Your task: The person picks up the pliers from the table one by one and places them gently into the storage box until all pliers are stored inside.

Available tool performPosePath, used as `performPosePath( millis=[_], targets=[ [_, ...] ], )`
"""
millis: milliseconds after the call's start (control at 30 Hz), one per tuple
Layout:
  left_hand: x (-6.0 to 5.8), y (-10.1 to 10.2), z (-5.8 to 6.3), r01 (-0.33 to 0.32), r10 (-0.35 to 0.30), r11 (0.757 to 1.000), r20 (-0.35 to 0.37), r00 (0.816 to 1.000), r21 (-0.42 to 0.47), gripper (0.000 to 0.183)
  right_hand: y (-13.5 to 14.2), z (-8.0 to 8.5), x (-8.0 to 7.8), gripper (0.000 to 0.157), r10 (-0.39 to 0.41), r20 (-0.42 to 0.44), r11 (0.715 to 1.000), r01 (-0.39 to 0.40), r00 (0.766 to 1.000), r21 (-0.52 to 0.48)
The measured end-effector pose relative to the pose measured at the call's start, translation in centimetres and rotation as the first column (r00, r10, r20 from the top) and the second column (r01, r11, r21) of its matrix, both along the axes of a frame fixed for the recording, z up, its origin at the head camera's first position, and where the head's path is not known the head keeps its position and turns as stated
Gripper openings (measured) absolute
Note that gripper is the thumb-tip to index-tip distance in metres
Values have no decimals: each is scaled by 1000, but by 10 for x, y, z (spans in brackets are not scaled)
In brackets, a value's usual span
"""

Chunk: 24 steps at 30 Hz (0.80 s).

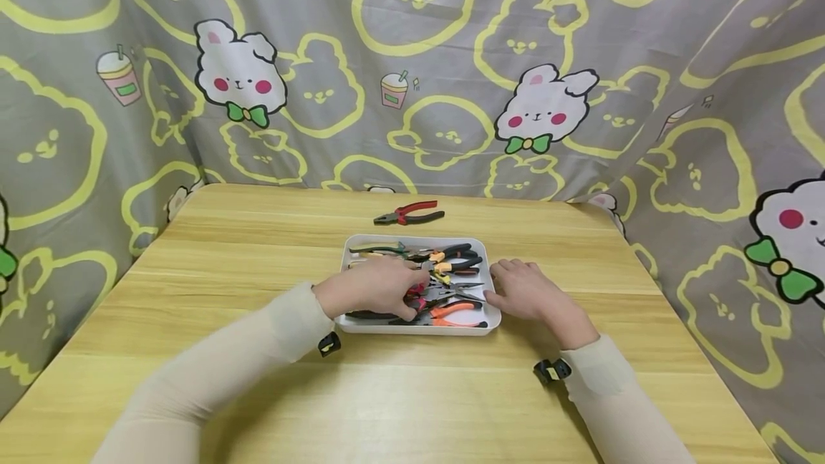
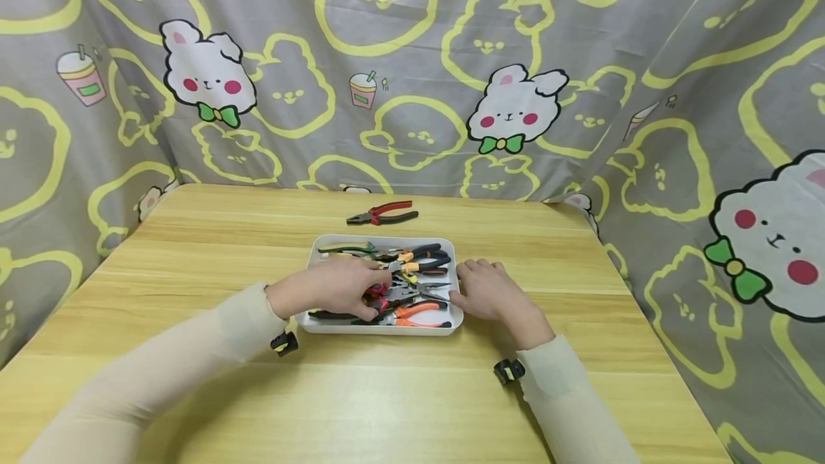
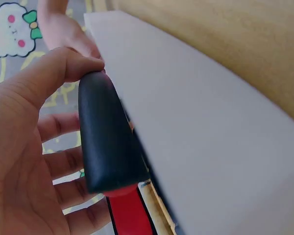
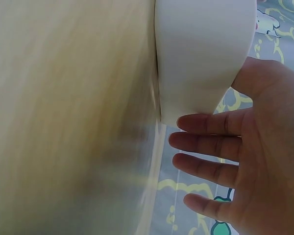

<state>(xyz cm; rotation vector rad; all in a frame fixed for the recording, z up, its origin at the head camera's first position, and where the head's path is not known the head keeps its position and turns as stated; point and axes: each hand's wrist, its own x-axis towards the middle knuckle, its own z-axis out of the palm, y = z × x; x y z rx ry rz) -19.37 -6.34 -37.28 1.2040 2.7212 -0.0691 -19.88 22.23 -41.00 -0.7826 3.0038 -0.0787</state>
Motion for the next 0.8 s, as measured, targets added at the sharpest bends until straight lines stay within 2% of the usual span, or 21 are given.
performPosePath(
  millis=[133, 300, 667, 800],
  targets=[
    [3, 5, -3, 7, -7, 1000, -5, 1000, 3, 43, 1, 0, 0, 39, -6, 14, 1000, 6, 1000, 4],
    [4, 12, -8, 36, -35, 999, -51, 998, 7, 41, 0, 0, 0, 38, 2, 10, 1000, -2, 1000, 4],
    [4, 38, -10, 6, -4, 999, -55, 998, 36, 40, 1, -2, -1, 37, -4, 17, 1000, 4, 1000, 1],
    [4, 44, -11, 38, -35, 998, -67, 997, 48, 35, 1, -2, -1, 37, 3, 11, 1000, -3, 1000, -5]
  ],
)
